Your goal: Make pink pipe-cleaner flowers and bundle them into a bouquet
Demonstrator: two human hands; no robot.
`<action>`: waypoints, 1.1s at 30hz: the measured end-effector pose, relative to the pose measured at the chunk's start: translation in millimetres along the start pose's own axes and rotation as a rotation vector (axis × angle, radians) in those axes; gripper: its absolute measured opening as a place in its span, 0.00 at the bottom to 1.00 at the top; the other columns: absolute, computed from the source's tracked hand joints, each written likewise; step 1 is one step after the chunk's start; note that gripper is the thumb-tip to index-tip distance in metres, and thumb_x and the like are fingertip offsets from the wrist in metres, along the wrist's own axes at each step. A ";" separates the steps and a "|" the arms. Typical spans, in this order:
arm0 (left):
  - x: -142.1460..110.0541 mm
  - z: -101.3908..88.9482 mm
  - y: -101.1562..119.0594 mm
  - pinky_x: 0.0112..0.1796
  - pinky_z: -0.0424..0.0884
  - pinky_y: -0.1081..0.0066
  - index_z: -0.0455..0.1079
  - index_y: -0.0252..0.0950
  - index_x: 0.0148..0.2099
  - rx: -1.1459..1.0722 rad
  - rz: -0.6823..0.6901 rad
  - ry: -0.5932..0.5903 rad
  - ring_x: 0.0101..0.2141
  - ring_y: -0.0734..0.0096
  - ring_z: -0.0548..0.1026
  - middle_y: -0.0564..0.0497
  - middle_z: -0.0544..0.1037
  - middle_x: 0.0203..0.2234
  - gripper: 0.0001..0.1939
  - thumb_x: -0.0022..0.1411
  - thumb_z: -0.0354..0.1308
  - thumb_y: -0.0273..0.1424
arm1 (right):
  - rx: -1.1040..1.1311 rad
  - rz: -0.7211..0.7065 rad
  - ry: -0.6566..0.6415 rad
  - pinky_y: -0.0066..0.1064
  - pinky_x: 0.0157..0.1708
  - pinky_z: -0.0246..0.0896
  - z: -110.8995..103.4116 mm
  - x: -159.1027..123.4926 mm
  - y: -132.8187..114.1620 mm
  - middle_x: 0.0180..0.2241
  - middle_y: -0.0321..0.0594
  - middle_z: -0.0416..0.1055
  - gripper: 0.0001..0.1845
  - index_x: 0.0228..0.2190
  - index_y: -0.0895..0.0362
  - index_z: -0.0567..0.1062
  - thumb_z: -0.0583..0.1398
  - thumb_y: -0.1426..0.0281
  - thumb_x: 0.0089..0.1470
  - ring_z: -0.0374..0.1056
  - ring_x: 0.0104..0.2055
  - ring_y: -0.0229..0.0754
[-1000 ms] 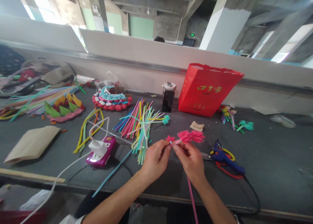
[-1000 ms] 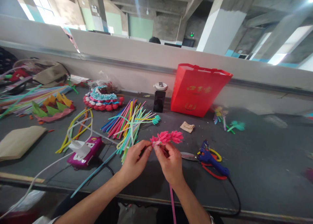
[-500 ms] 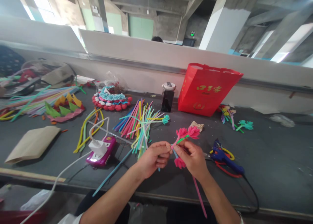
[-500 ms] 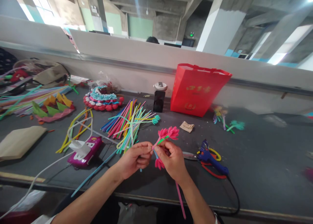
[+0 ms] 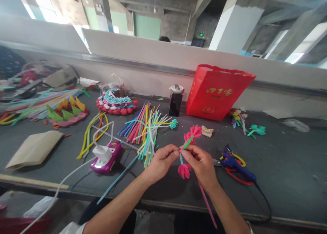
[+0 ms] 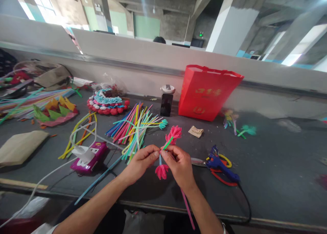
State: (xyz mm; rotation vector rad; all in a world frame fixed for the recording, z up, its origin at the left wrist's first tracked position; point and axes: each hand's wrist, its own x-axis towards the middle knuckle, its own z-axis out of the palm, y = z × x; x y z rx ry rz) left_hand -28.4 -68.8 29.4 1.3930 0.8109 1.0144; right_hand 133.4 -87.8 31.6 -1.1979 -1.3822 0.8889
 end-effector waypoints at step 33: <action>-1.3 3.3 -4.3 0.19 0.41 0.78 0.67 0.31 0.29 -0.766 -0.345 -0.184 0.15 0.85 0.44 0.63 0.49 0.13 0.11 0.56 0.62 0.33 | 0.115 -0.060 -0.015 0.27 0.34 0.65 7.0 -6.6 9.6 0.28 0.35 0.77 0.06 0.33 0.54 0.79 0.63 0.66 0.56 0.71 0.31 0.38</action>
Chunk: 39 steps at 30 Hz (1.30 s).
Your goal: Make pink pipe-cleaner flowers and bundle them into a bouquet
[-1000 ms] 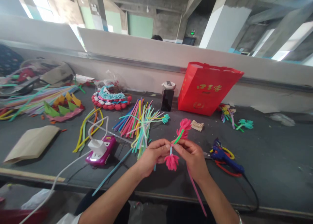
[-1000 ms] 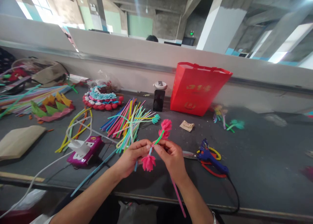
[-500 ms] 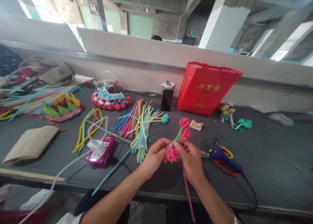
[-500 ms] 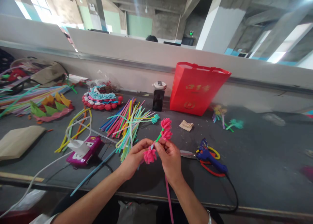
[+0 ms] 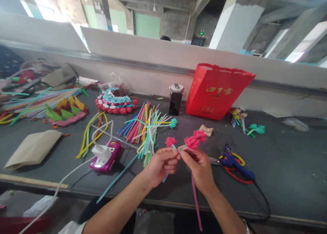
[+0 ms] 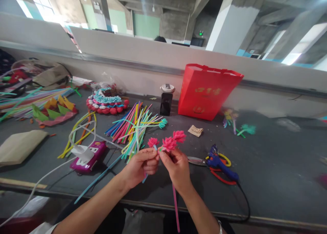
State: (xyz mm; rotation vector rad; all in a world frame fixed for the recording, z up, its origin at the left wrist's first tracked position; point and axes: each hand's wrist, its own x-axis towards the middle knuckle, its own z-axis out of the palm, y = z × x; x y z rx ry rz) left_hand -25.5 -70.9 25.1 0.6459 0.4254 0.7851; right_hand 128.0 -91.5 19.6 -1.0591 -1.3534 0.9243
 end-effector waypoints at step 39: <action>-1.7 1.0 0.4 0.21 0.44 0.76 0.69 0.33 0.33 0.314 0.106 0.140 0.19 0.82 0.48 0.60 0.53 0.18 0.10 0.55 0.62 0.35 | -0.203 0.003 -0.124 0.27 0.26 0.58 -19.6 7.2 -14.2 0.23 0.34 0.69 0.11 0.29 0.57 0.78 0.62 0.62 0.55 0.62 0.25 0.37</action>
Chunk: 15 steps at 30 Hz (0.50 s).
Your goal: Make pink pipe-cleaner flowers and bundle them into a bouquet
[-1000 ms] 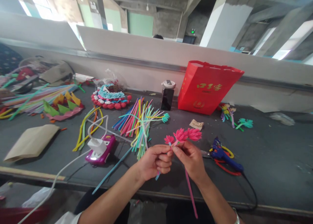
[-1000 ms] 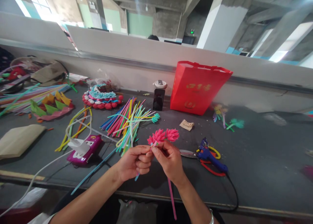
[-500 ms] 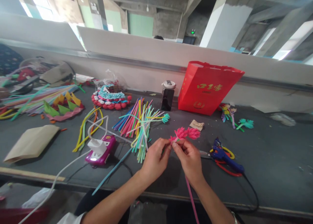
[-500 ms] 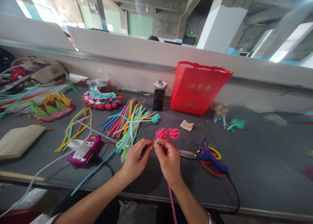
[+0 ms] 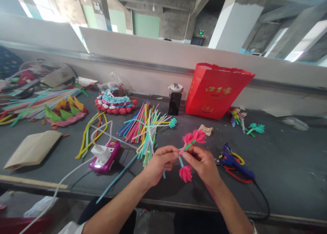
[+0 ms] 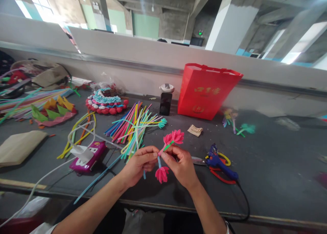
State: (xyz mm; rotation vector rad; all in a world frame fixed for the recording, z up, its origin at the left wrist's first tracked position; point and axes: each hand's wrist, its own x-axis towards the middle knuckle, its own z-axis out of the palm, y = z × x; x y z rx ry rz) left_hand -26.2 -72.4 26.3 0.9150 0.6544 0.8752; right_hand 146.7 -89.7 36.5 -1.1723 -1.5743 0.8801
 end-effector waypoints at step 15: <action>3.8 2.3 -2.5 0.19 0.55 0.77 0.68 0.33 0.33 0.091 0.068 0.065 0.17 0.82 0.60 0.59 0.64 0.17 0.15 0.55 0.65 0.40 | -0.136 -0.109 0.074 0.28 0.28 0.59 8.6 1.0 7.1 0.22 0.33 0.69 0.09 0.27 0.55 0.77 0.60 0.66 0.56 0.63 0.24 0.37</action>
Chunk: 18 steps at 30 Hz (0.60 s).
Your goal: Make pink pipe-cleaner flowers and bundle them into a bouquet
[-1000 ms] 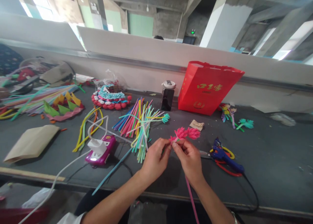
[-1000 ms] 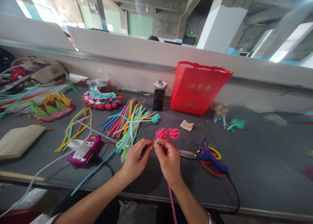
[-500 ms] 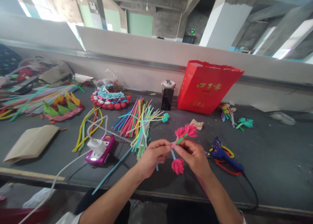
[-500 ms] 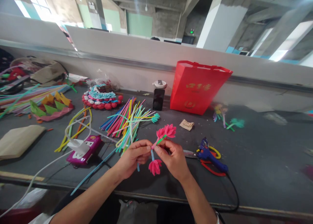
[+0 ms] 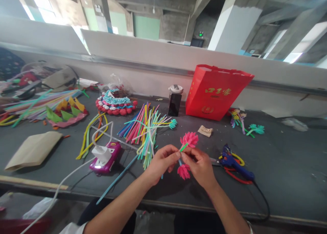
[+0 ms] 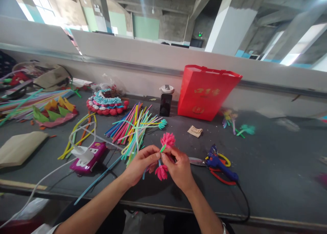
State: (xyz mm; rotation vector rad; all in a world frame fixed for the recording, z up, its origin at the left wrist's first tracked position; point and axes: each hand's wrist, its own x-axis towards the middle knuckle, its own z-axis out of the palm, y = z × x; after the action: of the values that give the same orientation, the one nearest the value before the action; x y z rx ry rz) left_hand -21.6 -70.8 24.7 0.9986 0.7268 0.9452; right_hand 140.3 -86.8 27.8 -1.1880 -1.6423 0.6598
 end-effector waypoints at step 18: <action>2.0 -0.8 -4.0 0.28 0.66 0.74 0.71 0.33 0.39 0.289 0.187 0.017 0.25 0.75 0.70 0.53 0.73 0.24 0.14 0.60 0.60 0.40 | 0.027 0.054 0.145 0.29 0.28 0.64 6.2 -0.9 6.1 0.25 0.36 0.75 0.06 0.29 0.54 0.79 0.63 0.65 0.54 0.68 0.24 0.39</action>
State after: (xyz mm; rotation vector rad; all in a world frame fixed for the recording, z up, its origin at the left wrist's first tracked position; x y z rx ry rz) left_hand -20.2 -69.6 20.5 1.3316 0.8096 1.0296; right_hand 137.1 -84.7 19.9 -1.2352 -1.4800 0.6134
